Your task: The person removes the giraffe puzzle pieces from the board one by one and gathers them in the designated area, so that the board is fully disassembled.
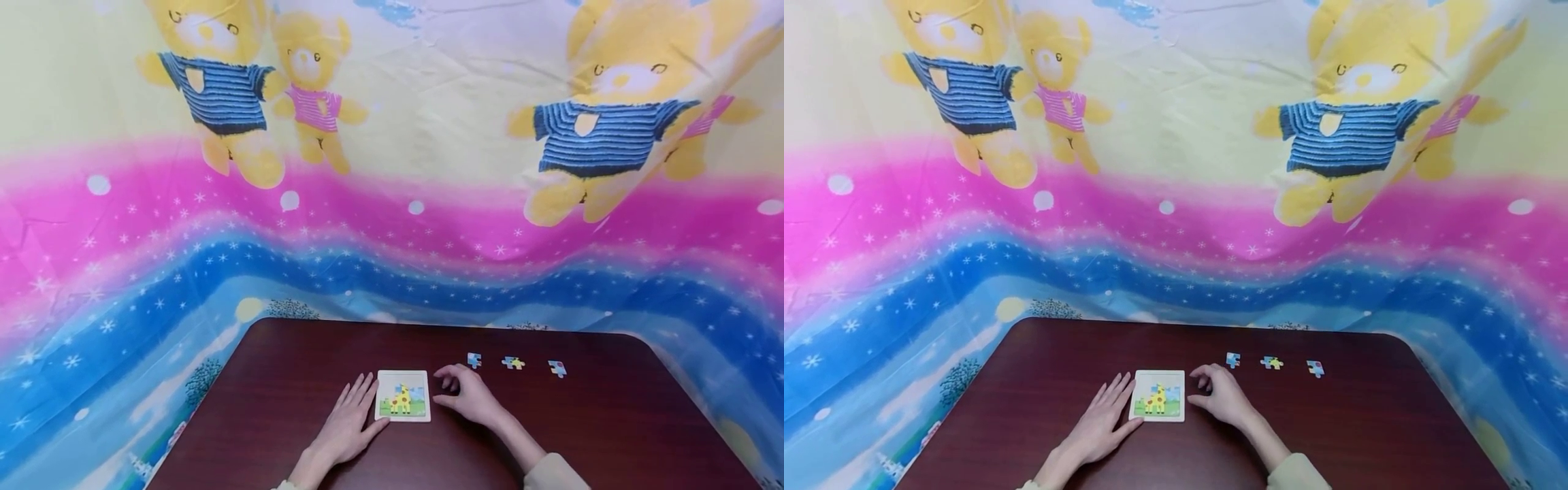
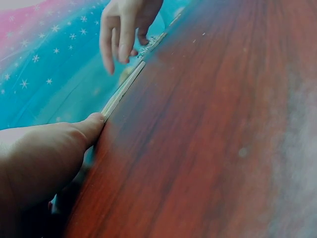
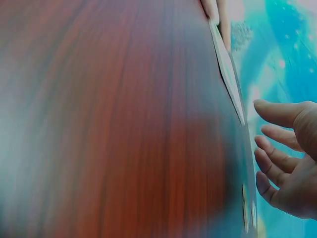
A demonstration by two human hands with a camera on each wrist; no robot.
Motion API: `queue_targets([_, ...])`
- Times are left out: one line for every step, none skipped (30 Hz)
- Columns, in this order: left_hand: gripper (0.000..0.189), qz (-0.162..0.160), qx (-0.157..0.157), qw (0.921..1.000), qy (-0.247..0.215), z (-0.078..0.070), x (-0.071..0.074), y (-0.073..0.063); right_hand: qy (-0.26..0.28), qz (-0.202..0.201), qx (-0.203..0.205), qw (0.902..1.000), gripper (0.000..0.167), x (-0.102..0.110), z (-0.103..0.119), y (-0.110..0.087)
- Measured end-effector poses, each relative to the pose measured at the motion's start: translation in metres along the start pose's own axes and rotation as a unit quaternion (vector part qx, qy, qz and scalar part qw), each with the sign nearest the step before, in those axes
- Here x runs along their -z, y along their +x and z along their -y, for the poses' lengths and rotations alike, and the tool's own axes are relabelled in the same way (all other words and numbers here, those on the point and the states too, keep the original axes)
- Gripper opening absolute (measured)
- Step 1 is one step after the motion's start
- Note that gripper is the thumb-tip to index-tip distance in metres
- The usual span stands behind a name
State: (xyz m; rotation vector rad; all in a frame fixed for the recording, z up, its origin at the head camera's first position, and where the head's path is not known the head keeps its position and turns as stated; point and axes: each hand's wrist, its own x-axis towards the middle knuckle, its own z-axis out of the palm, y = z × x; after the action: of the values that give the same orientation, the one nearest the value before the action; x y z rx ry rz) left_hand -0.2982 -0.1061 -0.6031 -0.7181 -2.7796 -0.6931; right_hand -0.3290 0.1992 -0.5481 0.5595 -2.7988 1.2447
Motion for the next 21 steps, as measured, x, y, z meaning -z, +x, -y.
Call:
queue_targets([0.084,0.001,-0.001,1.0,0.0,0.0,0.0,0.0,-0.002,0.005,0.005,1.0,0.038,-0.004,0.004,0.003])
queue_targets([0.084,0.0,0.001,1.0,0.0,0.0,0.0,0.0,-0.002,0.011,0.012,0.9999,0.039,-0.009,0.007,0.006])
queue_targets([0.084,0.0,-0.001,1.0,0.004,0.001,-0.001,0.0,-0.002,0.018,0.018,0.9997,0.04,-0.013,0.009,0.009])
queue_targets([0.084,-0.001,0.0,1.0,0.006,0.001,-0.001,0.0,-0.002,0.024,0.024,0.9994,0.041,-0.017,0.011,0.012])
queue_targets([0.083,-0.001,0.001,1.0,0.006,0.001,-0.001,0.0,0.0,0.032,0.03,0.999,0.041,-0.021,0.012,0.015])
queue_targets([0.083,-0.001,0.002,1.0,0.006,0.0,0.0,0.0,0.003,0.037,0.039,0.9986,0.042,-0.024,0.013,0.018])
queue_targets([0.083,0.004,0.006,1.0,0.002,-0.002,0.002,0.001,0.005,0.04,0.045,0.9982,0.042,-0.028,0.014,0.021])
queue_targets([0.083,0.007,0.009,0.9999,0.001,-0.002,0.002,0.001,0.009,0.043,0.051,0.9978,0.043,-0.031,0.014,0.023])
queue_targets([0.083,0.01,0.009,0.9999,0.0,-0.003,0.004,0.002,0.003,0.04,0.072,0.9966,0.041,-0.036,0.007,0.026])
queue_targets([0.083,0.013,0.012,0.9998,0.0,-0.004,0.005,0.002,0.004,0.04,0.082,0.9959,0.042,-0.039,0.006,0.028])
queue_targets([0.082,0.016,0.013,0.9998,-0.002,-0.005,0.006,0.002,0.005,0.04,0.09,0.9952,0.043,-0.041,0.004,0.03])
queue_targets([0.082,0.018,0.013,0.9998,-0.002,-0.006,0.007,0.003,0.002,0.038,0.097,0.9946,0.044,-0.043,0.002,0.032])
queue_targets([0.081,0.019,0.013,0.9997,-0.001,-0.006,0.008,0.003,-0.009,0.033,0.111,0.9932,0.044,-0.05,-0.007,0.036])
queue_targets([0.081,0.019,0.013,0.9997,0.0,-0.007,0.008,0.003,-0.019,0.029,0.126,0.9914,0.045,-0.055,-0.016,0.04])
queue_targets([0.081,0.019,0.014,0.9997,0.0,-0.007,0.009,0.003,-0.024,0.026,0.131,0.9908,0.046,-0.057,-0.018,0.041])
queue_targets([0.081,0.019,0.015,0.9997,0.001,-0.007,0.009,0.002,-0.023,0.027,0.121,0.992,0.047,-0.057,-0.013,0.041])
queue_targets([0.081,0.02,0.016,0.9997,0.001,-0.008,0.009,0.002,-0.029,0.021,0.129,0.991,0.046,-0.059,-0.017,0.042])
queue_targets([0.081,0.021,0.017,0.9996,0.002,-0.008,0.01,0.002,-0.031,0.017,0.13,0.9909,0.044,-0.06,-0.016,0.042])
queue_targets([0.081,0.023,0.019,0.9996,0.002,-0.008,0.01,0.002,-0.032,0.014,0.13,0.9909,0.042,-0.062,-0.015,0.042])
queue_targets([0.081,0.024,0.02,0.9995,0.003,-0.007,0.01,0.002,-0.026,0.015,0.118,0.9925,0.042,-0.058,-0.004,0.039])
queue_targets([0.081,0.025,0.021,0.9995,0.003,-0.007,0.01,0.002,-0.022,0.016,0.105,0.9941,0.041,-0.056,0.006,0.037])
